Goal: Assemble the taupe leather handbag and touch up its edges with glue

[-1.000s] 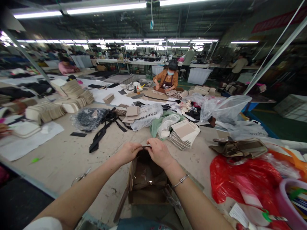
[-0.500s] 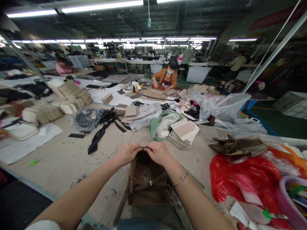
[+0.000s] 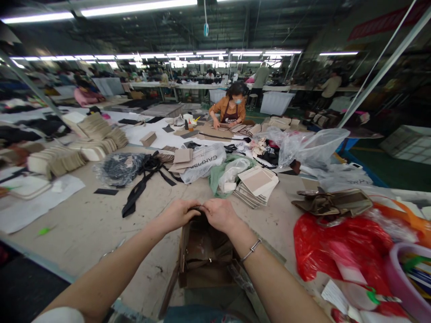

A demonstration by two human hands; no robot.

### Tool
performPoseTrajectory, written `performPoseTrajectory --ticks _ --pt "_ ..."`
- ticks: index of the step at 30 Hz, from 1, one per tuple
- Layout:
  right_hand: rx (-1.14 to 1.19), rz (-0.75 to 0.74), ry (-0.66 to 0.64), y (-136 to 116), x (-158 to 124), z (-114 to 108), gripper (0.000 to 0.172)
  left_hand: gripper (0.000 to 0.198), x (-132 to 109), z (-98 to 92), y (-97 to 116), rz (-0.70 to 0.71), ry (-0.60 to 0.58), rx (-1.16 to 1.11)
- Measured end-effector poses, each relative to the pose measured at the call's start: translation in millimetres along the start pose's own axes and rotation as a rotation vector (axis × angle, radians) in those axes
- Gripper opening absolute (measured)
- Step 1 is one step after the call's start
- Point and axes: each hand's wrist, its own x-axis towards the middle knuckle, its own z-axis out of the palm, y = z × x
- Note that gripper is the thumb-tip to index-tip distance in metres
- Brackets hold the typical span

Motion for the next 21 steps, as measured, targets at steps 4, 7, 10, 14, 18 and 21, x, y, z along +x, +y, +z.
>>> performPoseTrajectory --ticks 4,7,10,14,18,21 --pt "0.016 0.012 -0.008 5 -2 0 0.034 0.021 6 7.7 -2 -0.007 0.026 0.031" --pt "0.140 -0.043 -0.009 10 -5 0 0.022 0.024 7 12.7 -5 0.022 0.043 0.012" --pt "0.167 -0.034 -0.002 12 -5 1 0.025 0.025 6 13.3 -4 0.020 0.055 0.005" --pt "0.113 -0.003 -0.008 10 -2 2 0.017 0.028 6 11.7 1 -0.023 0.075 -0.012" --pt "0.061 0.014 -0.019 6 1 0 0.017 0.036 5 8.7 1 -0.077 0.064 -0.075" --pt "0.069 0.027 -0.010 6 1 -1 0.019 0.035 2 4.1 -3 -0.105 0.055 -0.199"
